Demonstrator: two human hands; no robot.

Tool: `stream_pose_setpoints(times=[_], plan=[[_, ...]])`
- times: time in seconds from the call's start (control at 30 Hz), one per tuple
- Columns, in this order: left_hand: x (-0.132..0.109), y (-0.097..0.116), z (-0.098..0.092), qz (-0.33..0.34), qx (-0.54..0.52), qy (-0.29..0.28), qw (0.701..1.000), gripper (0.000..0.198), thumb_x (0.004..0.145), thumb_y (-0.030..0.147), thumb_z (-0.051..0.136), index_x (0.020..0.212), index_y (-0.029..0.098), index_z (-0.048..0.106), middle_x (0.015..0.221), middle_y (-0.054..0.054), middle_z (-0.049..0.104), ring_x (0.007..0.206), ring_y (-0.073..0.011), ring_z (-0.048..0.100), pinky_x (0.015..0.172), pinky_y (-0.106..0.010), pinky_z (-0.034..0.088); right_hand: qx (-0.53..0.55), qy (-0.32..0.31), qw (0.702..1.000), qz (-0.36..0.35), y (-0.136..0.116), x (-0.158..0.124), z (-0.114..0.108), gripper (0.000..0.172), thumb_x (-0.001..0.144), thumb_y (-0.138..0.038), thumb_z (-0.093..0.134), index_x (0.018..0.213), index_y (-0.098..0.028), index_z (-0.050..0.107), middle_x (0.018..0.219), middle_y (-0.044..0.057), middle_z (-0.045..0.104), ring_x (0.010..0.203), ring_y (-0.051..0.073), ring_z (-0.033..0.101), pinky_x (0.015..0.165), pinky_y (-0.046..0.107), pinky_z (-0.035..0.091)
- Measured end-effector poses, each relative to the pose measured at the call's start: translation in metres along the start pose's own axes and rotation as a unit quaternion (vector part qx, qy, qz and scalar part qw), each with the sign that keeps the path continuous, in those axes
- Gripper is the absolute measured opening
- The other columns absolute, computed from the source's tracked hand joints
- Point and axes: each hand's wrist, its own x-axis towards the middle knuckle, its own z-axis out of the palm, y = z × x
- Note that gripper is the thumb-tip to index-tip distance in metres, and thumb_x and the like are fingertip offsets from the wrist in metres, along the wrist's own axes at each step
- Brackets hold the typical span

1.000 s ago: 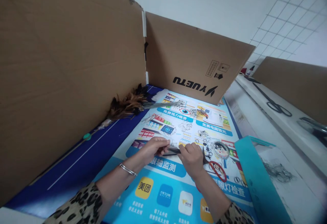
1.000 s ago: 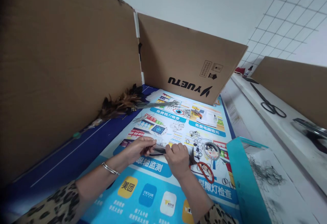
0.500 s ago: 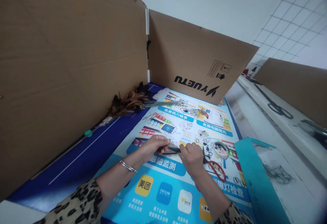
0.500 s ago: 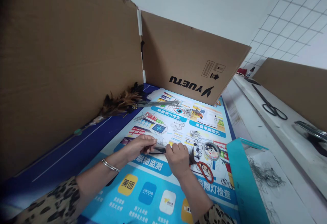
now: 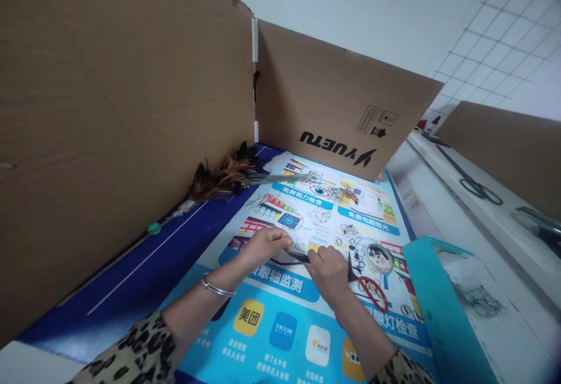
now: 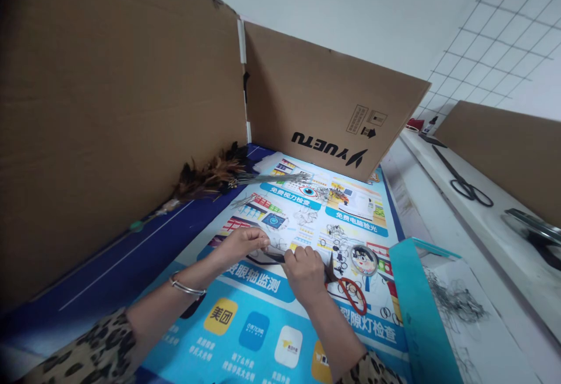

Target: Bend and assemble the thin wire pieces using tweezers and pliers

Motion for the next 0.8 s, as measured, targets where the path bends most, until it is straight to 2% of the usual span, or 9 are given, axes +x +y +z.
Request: stream_pose_setpoints(times=[0.2, 0.37, 0.63, 0.8], plan=[[0.001, -0.001, 0.002, -0.005, -0.039, -0.032, 0.999, 0.020, 0.072, 0.031, 0.060, 0.066, 0.013, 0.066, 0.059, -0.004, 0.064, 0.052, -0.0139, 0.056, 0.052, -0.023, 0.040, 0.011, -0.003, 1.000, -0.002, -0.001, 0.001, -0.001, 0.018, 0.080, -0.037, 0.058, 0.077, -0.020, 0.056, 0.070, 0.003, 0.051, 0.071, 0.018, 0.043, 0.062, 0.030, 0.026], [-0.001, 0.002, 0.002, 0.012, 0.010, -0.056, 0.998, 0.016, 0.071, 0.027, 0.059, 0.063, 0.015, 0.066, 0.058, -0.003, 0.064, 0.052, -0.0140, 0.055, 0.052, -0.022, 0.040, 0.045, -0.045, 0.998, -0.010, -0.002, 0.001, 0.001, 0.019, 0.077, -0.039, 0.062, 0.074, -0.020, 0.056, 0.072, 0.003, 0.055, 0.072, 0.017, 0.047, 0.061, 0.028, 0.027], [-0.007, 0.011, 0.000, 0.073, 0.150, -0.074, 0.983, 0.013, 0.070, 0.024, 0.059, 0.068, 0.021, 0.072, 0.059, -0.001, 0.065, 0.058, -0.0161, 0.053, 0.056, -0.022, 0.033, 0.110, -0.176, 0.978, 0.028, -0.003, 0.007, -0.009, 0.027, 0.078, -0.051, 0.056, 0.078, -0.024, 0.063, 0.071, 0.000, 0.062, 0.066, 0.014, 0.055, 0.052, 0.023, 0.025], [-0.011, 0.013, 0.003, 0.140, 0.185, -0.097, 0.968, 0.008, 0.069, 0.025, 0.064, 0.070, 0.024, 0.072, 0.066, -0.004, 0.068, 0.066, -0.0202, 0.056, 0.067, -0.025, 0.033, 0.210, -0.274, 0.937, 0.057, 0.004, 0.011, -0.019, 0.035, 0.078, -0.056, 0.052, 0.071, -0.024, 0.065, 0.062, -0.003, 0.061, 0.056, 0.010, 0.052, 0.049, 0.022, 0.021]])
